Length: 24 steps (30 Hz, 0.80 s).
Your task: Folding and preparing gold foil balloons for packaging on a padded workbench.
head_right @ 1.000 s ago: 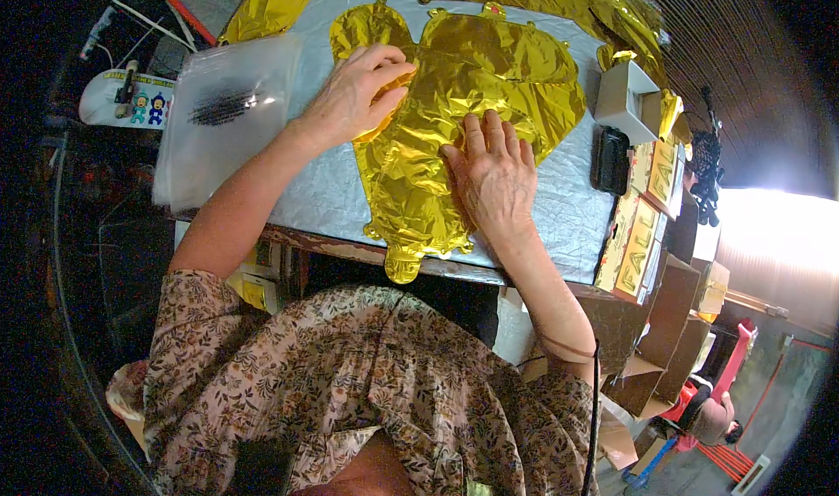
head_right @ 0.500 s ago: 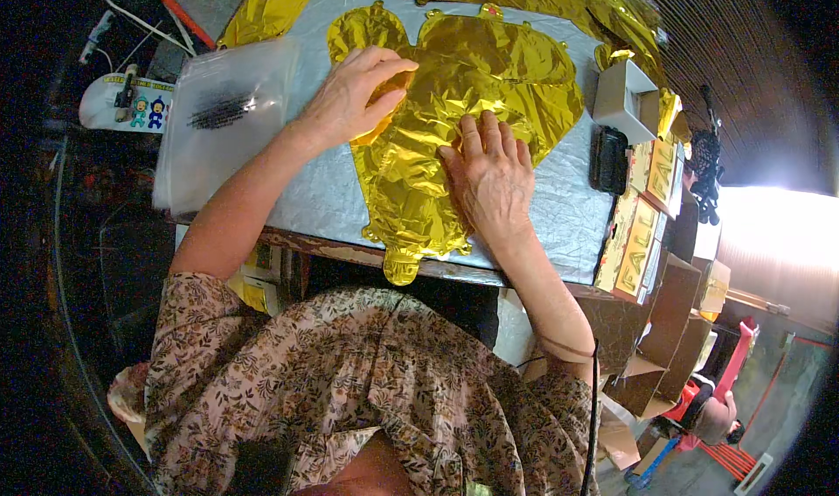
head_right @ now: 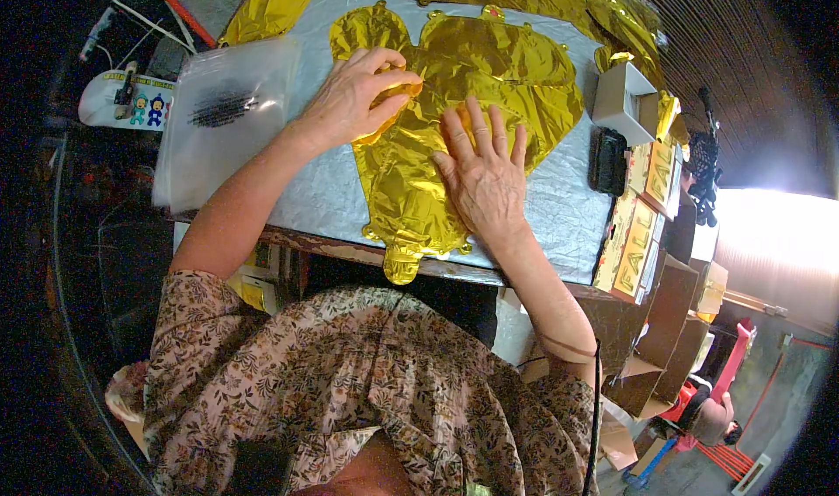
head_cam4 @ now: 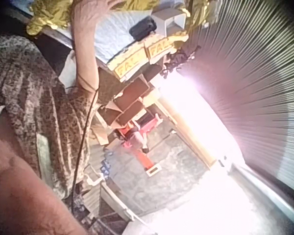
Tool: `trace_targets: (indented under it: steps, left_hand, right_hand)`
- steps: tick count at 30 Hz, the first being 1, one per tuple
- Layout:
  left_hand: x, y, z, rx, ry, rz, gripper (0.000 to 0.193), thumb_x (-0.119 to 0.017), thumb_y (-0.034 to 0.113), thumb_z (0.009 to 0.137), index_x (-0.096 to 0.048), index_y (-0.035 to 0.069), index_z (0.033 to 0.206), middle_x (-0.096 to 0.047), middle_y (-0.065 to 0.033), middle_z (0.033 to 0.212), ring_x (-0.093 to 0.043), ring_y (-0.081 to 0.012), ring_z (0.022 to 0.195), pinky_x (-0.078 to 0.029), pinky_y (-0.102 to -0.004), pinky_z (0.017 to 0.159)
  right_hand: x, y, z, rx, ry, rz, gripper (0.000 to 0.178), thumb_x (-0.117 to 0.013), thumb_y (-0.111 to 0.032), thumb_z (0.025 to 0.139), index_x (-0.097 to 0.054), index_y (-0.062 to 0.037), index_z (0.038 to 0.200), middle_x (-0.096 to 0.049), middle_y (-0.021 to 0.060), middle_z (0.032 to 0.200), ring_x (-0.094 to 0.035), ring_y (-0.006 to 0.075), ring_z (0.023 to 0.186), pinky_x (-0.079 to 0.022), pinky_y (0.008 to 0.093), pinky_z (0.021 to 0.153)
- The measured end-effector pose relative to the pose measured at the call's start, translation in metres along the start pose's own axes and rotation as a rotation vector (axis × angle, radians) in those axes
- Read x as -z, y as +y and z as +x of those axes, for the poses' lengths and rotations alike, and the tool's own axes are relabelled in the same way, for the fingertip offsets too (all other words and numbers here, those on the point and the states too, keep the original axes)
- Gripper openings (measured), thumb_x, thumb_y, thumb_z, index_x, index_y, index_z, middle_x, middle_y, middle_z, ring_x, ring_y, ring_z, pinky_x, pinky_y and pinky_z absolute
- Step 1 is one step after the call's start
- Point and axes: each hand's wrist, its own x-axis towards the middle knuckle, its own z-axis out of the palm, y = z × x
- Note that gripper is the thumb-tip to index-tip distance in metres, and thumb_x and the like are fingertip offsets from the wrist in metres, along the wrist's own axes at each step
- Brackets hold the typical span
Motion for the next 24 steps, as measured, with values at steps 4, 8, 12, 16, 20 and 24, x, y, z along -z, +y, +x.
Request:
trace_targets:
  steps: [4,8,12,16,20,24]
  left_hand:
    - [0.0,0.0,-0.001,-0.005,-0.002,0.008,0.03,-0.069,0.023,0.095,-0.072,0.013,0.123,-0.059,-0.0103,0.129,-0.058,-0.0316,0.12,-0.045,-0.0439,0.102]
    - [0.002,-0.01,0.004,-0.017,0.07,-0.012,0.031,-0.069,0.027,0.094,-0.072,0.012,0.121,-0.06,-0.0104,0.128,-0.058,-0.0291,0.115,-0.047,-0.0467,0.097]
    - [0.048,-0.019,0.0,0.182,0.136,0.125,0.026,-0.072,0.028,0.093,-0.074,0.002,0.09,-0.067,-0.018,0.101,-0.064,-0.0373,0.096,-0.053,-0.0461,0.087]
    - [0.049,0.004,-0.03,0.308,0.062,0.329,0.043,-0.076,0.038,0.089,-0.07,-0.003,0.08,-0.063,-0.0212,0.089,-0.065,-0.0396,0.092,-0.054,-0.048,0.085]
    - [0.028,0.03,-0.033,0.364,0.114,0.382,0.052,-0.078,0.045,0.085,-0.07,-0.006,0.084,-0.063,-0.0232,0.096,-0.064,-0.0394,0.095,-0.054,-0.0467,0.087]
    - [0.017,0.039,-0.029,0.423,0.141,0.417,0.054,-0.082,0.046,0.082,-0.071,-0.007,0.088,-0.063,-0.0235,0.103,-0.064,-0.0402,0.096,-0.054,-0.047,0.087]
  right_hand:
    - [-0.007,0.002,-0.002,-0.008,-0.032,0.141,0.053,-0.059,-0.04,0.101,-0.054,-0.0128,0.146,-0.051,0.0133,0.151,-0.047,0.0355,0.139,-0.036,0.0577,0.113]
    - [-0.006,0.001,0.0,0.008,0.014,0.149,0.051,-0.06,-0.038,0.1,-0.057,-0.0122,0.144,-0.054,0.0133,0.148,-0.048,0.0351,0.137,-0.037,0.0556,0.111]
    - [-0.01,0.004,-0.003,-0.004,0.059,0.168,0.049,-0.061,-0.038,0.1,-0.059,-0.0121,0.141,-0.056,0.0126,0.146,-0.05,0.0339,0.135,-0.038,0.055,0.111]
    - [-0.008,0.003,-0.003,-0.028,0.043,0.171,0.048,-0.062,-0.036,0.1,-0.059,-0.0126,0.142,-0.054,0.0141,0.15,-0.049,0.0344,0.139,-0.037,0.0503,0.113]
    - [-0.009,0.003,-0.002,-0.022,0.039,0.155,0.047,-0.058,-0.036,0.102,-0.058,-0.0132,0.143,-0.054,0.0129,0.15,-0.048,0.034,0.139,-0.037,0.0513,0.113]
    - [-0.015,0.003,-0.005,-0.026,0.073,0.152,0.047,-0.056,-0.037,0.103,-0.057,-0.0139,0.144,-0.053,0.0124,0.15,-0.047,0.0332,0.14,-0.037,0.0516,0.113]
